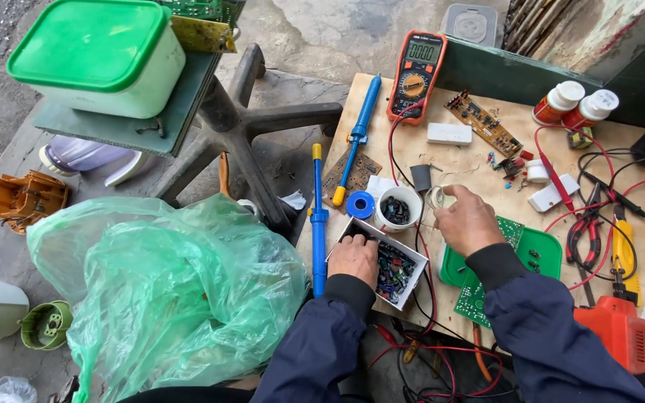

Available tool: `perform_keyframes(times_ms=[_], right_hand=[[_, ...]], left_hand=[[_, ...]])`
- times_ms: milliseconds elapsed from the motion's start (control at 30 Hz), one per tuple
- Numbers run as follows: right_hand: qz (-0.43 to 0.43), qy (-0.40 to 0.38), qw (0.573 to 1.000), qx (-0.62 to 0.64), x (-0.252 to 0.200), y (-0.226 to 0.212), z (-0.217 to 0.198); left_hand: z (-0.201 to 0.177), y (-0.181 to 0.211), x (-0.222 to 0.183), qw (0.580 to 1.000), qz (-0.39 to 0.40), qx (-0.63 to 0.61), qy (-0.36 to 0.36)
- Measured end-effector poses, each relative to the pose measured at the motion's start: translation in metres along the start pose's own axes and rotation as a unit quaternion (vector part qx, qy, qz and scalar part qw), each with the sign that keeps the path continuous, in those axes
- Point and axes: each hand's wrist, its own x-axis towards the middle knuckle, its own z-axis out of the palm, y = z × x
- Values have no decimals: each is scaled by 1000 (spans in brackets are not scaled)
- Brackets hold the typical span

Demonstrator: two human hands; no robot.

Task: Sorting and inspecting small electronic components from a container and placing them on a circuit board at a repair bench.

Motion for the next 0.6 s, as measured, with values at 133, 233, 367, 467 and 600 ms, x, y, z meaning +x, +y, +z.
perform_keyframes(times_ms=[133,233,367,467,600], right_hand=[[-1,-22,1000,19,-27,-26,-26],[-17,-10,1000,-2,-62,-44,-60],[-82,39,993,76,-128,-63,-124],[-106,37,992,50,-161,-50,-157],[-92,40,995,19,-158,-15,-172]], left_hand=[[-1,-5,-5,999,-1,-35,-17],[-2,-11,-11,999,-19,-24,-8],[-39,-11,-22,995,-39,-87,-27],[-42,-10,-21,994,9,-88,-64],[-24,-10,-19,993,57,0,-101]])
